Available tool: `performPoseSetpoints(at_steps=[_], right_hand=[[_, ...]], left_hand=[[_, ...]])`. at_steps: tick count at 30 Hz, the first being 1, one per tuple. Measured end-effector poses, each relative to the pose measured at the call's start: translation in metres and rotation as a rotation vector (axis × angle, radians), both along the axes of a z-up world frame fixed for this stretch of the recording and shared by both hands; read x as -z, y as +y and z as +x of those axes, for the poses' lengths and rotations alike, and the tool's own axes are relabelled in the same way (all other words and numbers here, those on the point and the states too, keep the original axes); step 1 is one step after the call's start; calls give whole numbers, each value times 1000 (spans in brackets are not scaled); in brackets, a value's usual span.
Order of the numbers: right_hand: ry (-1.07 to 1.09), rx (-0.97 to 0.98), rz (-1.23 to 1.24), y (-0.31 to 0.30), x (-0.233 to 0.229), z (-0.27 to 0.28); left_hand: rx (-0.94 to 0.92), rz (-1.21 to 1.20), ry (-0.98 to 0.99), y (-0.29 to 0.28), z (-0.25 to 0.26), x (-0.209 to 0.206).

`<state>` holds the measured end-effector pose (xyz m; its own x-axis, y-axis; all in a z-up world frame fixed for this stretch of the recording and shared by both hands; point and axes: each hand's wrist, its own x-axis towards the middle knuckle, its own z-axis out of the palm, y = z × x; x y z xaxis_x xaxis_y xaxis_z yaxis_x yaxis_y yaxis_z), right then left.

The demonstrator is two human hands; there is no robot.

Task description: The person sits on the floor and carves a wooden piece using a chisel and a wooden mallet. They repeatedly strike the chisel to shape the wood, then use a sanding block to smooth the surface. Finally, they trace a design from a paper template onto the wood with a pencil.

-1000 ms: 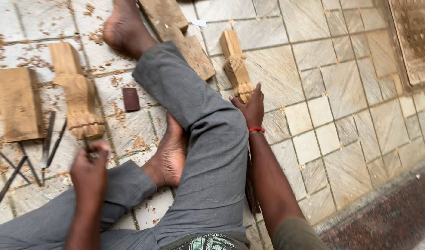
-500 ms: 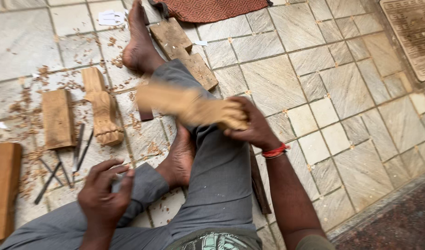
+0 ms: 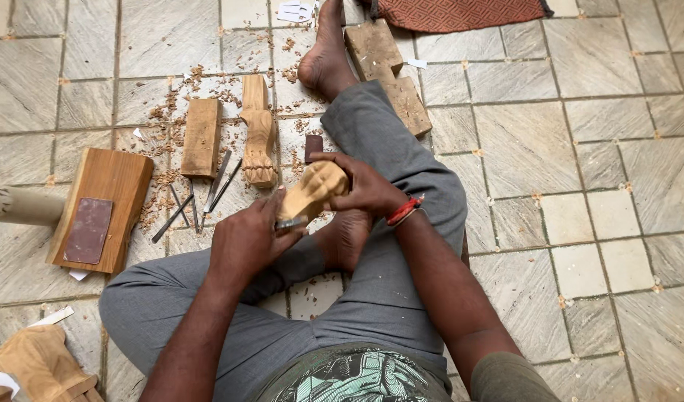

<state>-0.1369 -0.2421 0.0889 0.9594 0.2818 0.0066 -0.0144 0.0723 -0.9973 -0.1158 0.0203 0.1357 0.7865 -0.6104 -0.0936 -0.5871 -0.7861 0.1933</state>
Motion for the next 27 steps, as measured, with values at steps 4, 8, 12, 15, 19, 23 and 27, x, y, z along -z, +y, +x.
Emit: performPoseSetpoints(at_steps=[4,8,12,15,19,23,27], right_hand=[[45,185,-89,-3,43,16],[31,271,-285,-3,80,42],[-89,341,-470,-2,112,58],[-105,225,-542,11,138,59],[-184,120,-563,18,146,66],[-173,125,-569,18,148,57],[-153,160,-653,21,121,52]], left_hand=[[-78,-116,64,-13,30,38],[-101,-180,-56,-30,47,65],[-337,-76,192,-52,52,91],[-511,31,297,-50,42,115],[-586,-40,401,-44,36,121],[-562,4,483,-38,37,121],[-574,-110,550,-25,58,103]])
